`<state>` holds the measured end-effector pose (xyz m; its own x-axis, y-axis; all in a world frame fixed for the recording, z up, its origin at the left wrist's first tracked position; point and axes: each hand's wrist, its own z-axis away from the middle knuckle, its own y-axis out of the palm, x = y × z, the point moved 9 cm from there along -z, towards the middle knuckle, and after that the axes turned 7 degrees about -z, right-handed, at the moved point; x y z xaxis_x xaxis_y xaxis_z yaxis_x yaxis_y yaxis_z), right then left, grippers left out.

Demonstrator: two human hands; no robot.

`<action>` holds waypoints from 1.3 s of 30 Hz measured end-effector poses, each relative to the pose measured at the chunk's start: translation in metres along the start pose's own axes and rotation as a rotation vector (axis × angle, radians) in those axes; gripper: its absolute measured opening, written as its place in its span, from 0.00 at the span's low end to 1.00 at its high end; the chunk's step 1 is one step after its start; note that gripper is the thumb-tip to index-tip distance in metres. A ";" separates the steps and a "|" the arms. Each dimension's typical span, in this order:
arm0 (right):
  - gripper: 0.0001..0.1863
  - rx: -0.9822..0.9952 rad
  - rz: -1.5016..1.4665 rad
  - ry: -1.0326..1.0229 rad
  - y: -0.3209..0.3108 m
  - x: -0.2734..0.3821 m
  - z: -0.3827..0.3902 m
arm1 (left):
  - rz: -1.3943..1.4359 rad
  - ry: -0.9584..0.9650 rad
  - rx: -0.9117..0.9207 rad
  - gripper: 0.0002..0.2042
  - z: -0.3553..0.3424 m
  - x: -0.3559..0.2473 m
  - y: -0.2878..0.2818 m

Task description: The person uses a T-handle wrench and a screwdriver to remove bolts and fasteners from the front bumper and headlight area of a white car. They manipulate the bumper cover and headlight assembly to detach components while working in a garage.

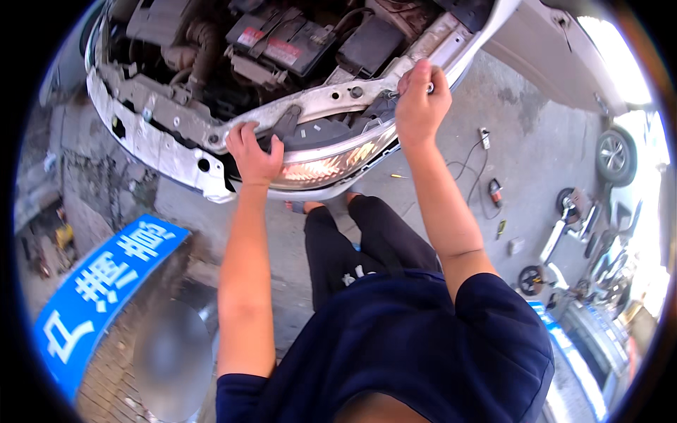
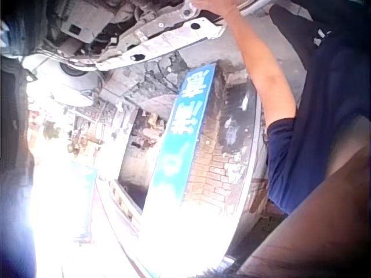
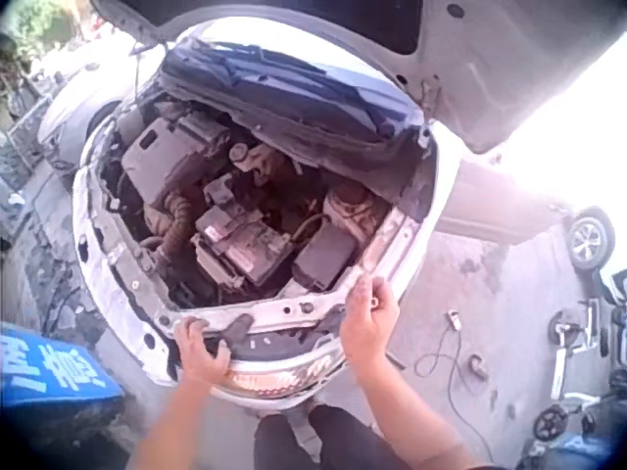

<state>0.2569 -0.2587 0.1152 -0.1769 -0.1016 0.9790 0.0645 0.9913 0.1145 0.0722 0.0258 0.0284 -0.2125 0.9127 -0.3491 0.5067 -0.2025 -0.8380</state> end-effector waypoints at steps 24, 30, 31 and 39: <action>0.17 0.646 -0.341 -0.108 0.043 -0.012 -0.026 | -0.048 0.744 0.443 0.26 -0.159 -0.324 0.023; 0.12 -0.256 -0.081 -0.257 0.005 0.003 0.034 | 0.133 0.510 0.541 0.27 -0.157 -0.317 0.024; 0.13 -0.173 -0.063 -0.164 0.011 -0.007 0.025 | 0.170 0.577 0.537 0.28 -0.150 -0.324 0.022; 0.11 0.827 -0.297 -0.076 0.046 -0.025 -0.032 | 0.097 0.689 0.525 0.30 -0.154 -0.328 0.021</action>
<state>0.2958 -0.2130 0.1013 -0.1398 -0.3876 0.9111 -0.7209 0.6707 0.1747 0.2810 -0.2228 0.1896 0.4507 0.8598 -0.2399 0.0093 -0.2732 -0.9619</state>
